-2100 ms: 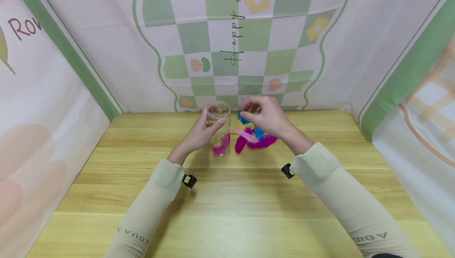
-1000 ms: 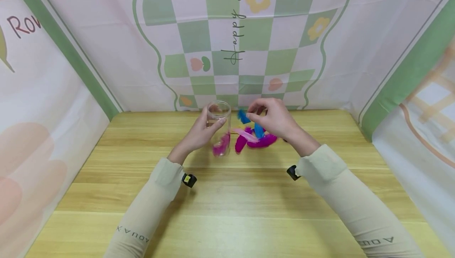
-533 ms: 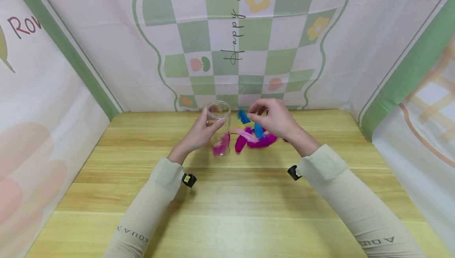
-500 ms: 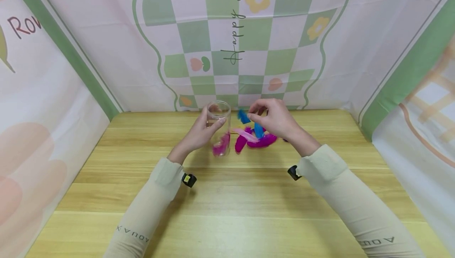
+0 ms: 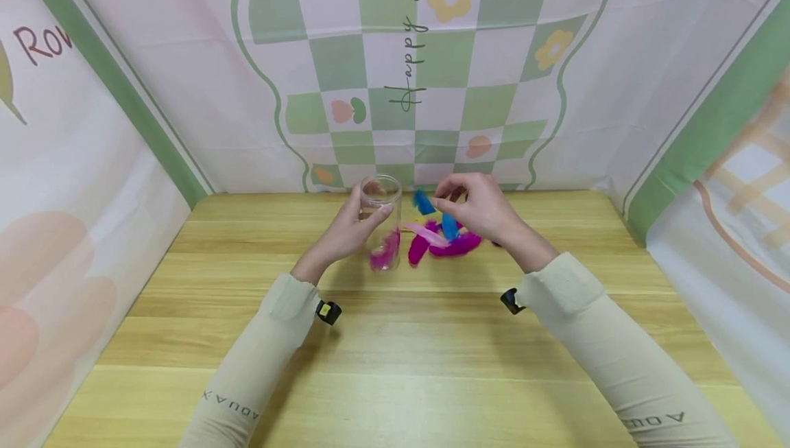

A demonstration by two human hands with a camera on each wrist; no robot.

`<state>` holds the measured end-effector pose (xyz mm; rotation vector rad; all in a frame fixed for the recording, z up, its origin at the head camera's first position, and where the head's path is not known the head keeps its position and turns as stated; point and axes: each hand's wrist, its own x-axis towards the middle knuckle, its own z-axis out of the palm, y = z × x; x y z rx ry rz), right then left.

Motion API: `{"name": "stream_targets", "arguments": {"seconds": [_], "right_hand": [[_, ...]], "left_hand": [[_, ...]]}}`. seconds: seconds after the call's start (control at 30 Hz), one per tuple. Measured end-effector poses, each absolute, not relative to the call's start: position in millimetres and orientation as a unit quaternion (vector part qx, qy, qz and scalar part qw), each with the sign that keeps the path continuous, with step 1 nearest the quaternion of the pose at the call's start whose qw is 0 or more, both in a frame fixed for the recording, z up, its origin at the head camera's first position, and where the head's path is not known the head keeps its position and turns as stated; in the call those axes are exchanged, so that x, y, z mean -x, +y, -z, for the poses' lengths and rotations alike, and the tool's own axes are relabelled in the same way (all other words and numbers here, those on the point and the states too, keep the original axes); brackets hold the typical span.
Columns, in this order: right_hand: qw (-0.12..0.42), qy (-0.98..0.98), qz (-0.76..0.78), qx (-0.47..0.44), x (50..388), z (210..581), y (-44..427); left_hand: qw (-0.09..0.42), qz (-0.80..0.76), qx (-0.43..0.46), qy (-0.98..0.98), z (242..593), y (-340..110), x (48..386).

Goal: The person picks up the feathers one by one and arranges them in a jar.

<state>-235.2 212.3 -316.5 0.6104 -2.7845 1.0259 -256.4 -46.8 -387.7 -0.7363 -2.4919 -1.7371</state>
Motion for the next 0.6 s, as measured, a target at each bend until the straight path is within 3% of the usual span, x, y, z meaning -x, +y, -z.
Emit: {"name": "stream_targets", "arguments": {"seconds": [0.6], "right_hand": [[0.048,-0.918,-0.335,-0.207,235.8,326.5,221.7]], "left_hand": [[0.006,0.556,0.237,-0.796,386.5,-46.4,255.0]]}}
